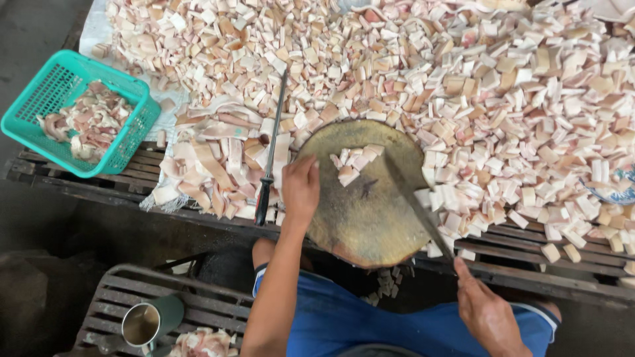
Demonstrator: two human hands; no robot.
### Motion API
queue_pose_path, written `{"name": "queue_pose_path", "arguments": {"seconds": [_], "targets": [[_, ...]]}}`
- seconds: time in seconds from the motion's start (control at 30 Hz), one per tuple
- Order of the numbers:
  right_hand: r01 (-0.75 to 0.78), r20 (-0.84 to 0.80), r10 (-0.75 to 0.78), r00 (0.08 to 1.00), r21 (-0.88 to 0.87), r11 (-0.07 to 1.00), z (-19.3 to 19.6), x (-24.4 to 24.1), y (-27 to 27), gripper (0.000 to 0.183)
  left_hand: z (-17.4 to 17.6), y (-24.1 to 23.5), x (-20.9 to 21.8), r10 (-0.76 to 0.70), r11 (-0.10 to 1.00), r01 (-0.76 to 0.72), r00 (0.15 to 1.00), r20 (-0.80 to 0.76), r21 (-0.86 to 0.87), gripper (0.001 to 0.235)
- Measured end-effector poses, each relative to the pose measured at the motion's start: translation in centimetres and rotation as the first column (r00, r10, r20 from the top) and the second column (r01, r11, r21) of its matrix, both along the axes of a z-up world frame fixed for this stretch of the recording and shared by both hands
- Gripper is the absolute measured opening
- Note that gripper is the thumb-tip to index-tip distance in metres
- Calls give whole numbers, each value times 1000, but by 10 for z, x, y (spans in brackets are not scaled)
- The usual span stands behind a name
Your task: The person cuts long strips of pork skin into small pieces on a wooden chopping board using a large knife. They pick up pieces from a large pile on the table and place the cut bits into a plastic basket.
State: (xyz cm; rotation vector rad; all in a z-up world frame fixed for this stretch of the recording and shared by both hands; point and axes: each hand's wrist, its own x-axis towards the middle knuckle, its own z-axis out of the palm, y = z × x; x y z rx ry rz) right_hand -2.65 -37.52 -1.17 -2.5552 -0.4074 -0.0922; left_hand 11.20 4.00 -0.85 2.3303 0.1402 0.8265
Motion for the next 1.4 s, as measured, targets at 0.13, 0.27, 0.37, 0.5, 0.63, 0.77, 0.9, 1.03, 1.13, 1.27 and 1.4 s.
{"name": "queue_pose_path", "arguments": {"seconds": [0.13, 0.27, 0.37, 0.5, 0.63, 0.77, 0.9, 1.03, 1.13, 1.27, 1.4], "targets": [[114, -27, -112, 993, 60, 992, 5, 39, 19, 60, -15, 6, 88, -40, 997, 43, 998, -53, 69, 26], [171, -115, -151, 982, 182, 968, -1, 58, 39, 63, -40, 9, 153, 110, 990, -64, 902, -418, 122, 28], [213, -219, -166, 962, 210, 954, -10, 68, 49, 68, -53, 13, 187, 237, 962, -116, 806, -542, 248, 28], [124, -87, -102, 991, 304, 945, -18, 71, 51, 67, -45, 18, 211, 250, 949, -15, 646, -722, 315, 30], [243, -242, -168, 955, 324, 914, -21, 62, 45, 68, -12, 12, 190, 151, 971, 11, 747, -647, 239, 27], [431, -480, -236, 845, 350, 832, -19, 46, 38, 66, 22, -9, 138, 21, 988, 37, 931, -364, 153, 23], [437, -487, -214, 847, 409, 801, -9, 23, 33, 65, 38, -43, 70, -153, 966, 159, 987, -47, 204, 20], [449, -492, -206, 846, 449, 772, 3, -5, 36, 65, 22, -113, -20, -201, 880, 275, 954, -221, 387, 26], [457, -522, -207, 827, 411, 788, 7, -22, 36, 67, 7, -142, -69, -202, 851, 335, 920, -337, 405, 42], [452, -525, -236, 817, 330, 829, 8, -32, 36, 68, 1, -146, -99, -288, 899, 387, 874, -391, 205, 52], [403, -487, -221, 845, 309, 862, 16, -40, 34, 66, 6, -126, -113, -407, 866, 497, 771, -490, 62, 56]]}}
